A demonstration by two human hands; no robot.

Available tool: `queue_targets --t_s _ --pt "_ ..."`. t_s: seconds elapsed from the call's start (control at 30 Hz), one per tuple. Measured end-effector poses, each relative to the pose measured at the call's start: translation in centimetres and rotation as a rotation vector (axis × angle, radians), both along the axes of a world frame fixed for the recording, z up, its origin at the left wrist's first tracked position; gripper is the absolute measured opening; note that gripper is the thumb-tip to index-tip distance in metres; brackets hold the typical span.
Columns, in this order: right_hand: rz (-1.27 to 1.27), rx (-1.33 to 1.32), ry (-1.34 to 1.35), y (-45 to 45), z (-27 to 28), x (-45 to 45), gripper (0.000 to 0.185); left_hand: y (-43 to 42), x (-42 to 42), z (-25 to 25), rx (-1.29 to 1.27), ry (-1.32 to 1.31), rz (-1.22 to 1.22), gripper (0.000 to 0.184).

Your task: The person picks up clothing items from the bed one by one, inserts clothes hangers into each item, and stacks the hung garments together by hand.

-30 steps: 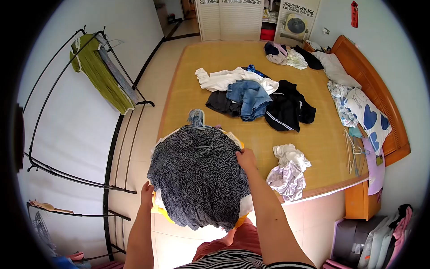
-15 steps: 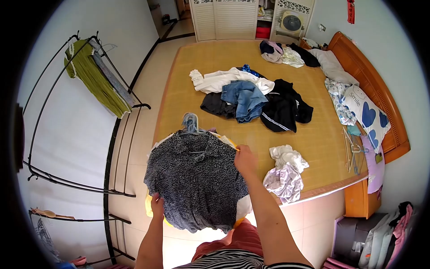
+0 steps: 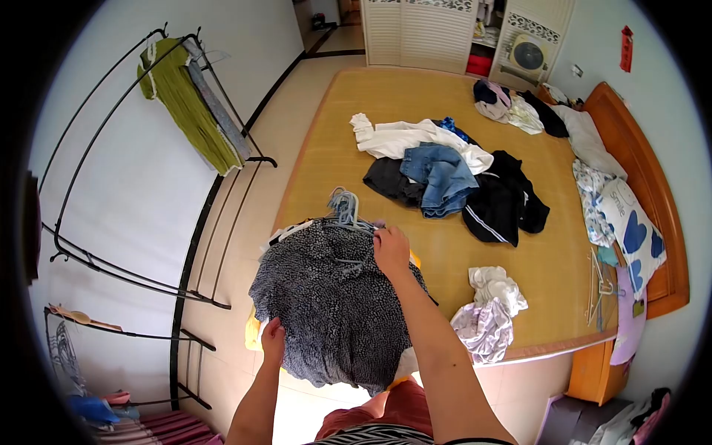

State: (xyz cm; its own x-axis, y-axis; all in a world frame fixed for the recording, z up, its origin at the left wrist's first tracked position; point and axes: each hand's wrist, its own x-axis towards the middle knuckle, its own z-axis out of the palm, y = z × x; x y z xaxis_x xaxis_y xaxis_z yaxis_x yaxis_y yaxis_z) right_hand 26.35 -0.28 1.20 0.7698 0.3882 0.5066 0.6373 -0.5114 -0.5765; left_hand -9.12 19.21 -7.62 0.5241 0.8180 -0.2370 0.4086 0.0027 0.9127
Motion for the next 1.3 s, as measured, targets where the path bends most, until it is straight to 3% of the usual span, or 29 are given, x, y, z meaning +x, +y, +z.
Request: queue_targets --t_s 0.13,0.3,0.43,0.6,0.63,0.7,0.83,0.97,1.1,1.23,1.3 --pt "0.116 -0.007 0.006 2.5 0.2 1.7 0.006 0.8 1.7 0.6 0.152 0.031 -0.015 0.037" --pt "0.111 -0.292 0.013 3.6 -0.6 2.8 0.008 0.2 5.1 2.6 0.125 0.041 -0.020 0.039" --pt "0.111 -0.289 -0.017 2.3 0.0 3.4 0.012 -0.2 6.4 2.2 0.112 0.050 -0.051 0.043" --pt "0.119 -0.374 0.173 1.6 -0.1 3.9 0.010 -0.1 7.0 1.6 0.198 0.129 -0.089 0.045" --pt "0.119 -0.373 0.180 1.5 -0.4 4.2 0.010 -0.1 7.0 1.5 0.222 0.134 -0.096 0.045" --pt "0.144 -0.118 0.392 1.1 -0.8 4.9 0.012 -0.1 7.1 1.5 0.235 0.140 -0.094 0.045" --pt "0.247 0.006 0.426 -2.2 -0.4 5.0 0.016 -0.6 7.8 3.0 0.365 0.080 -0.123 0.039" --pt "0.423 -0.136 0.369 -3.5 1.4 4.0 0.023 -3.0 11.4 6.4 0.344 0.077 -0.203 0.035" --pt "0.568 -0.408 0.250 -1.6 1.8 5.0 0.017 -5.9 15.6 8.0 0.551 0.004 -0.460 0.036" --pt "0.480 -0.267 0.195 1.2 2.3 5.5 0.010 -7.0 17.4 6.2 0.616 0.089 -0.480 0.041" --pt "0.317 -0.221 0.207 2.6 1.6 5.4 0.008 -6.8 17.7 5.2 0.526 0.068 -0.398 0.033"
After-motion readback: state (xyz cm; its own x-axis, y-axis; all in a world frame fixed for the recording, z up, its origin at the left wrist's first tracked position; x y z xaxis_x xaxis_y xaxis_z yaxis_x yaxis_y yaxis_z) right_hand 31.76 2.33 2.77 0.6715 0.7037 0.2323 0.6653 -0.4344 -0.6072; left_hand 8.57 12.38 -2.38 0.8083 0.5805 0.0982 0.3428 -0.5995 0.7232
